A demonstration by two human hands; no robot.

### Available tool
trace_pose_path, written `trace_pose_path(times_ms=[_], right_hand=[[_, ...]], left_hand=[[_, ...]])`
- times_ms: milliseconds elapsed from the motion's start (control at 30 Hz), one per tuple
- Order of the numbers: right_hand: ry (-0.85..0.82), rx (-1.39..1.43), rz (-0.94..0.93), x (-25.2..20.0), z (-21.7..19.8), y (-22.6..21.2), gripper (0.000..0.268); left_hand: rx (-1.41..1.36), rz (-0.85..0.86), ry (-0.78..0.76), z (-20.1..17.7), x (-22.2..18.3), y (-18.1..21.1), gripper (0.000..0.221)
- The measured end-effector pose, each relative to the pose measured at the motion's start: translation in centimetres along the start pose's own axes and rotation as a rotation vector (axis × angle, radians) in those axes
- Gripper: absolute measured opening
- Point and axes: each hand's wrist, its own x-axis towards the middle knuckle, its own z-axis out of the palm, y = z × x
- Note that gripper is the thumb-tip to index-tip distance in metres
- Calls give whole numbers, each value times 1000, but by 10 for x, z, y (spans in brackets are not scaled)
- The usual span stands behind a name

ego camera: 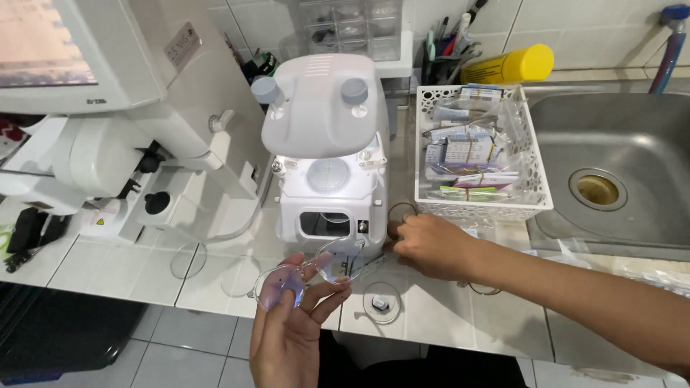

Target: Marking eyeglass lenses with a ruler and pen before placing them into a blocking machine for processing.

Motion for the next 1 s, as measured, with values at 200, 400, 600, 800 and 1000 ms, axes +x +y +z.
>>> trace_pose_path(times_ms=[200, 400, 600, 800, 1000], right_hand=[[11, -121, -46, 2, -10, -7, 30], [111, 152, 98, -10, -57, -15, 15], [428, 360, 221, -34, -167, -41, 18], [433, 931, 394, -1, -171, -96, 19], [337, 781, 296, -3, -159, -59, 41]], left_hand=[[43, -23, -7, 0, -9, 6, 35], [116, 22, 20, -6, -11, 12, 24], [221, 115, 6, -13, -9, 14, 29], [52, 23, -153, 13, -10, -2, 57], [97, -171, 235, 35, -10, 13, 42]])
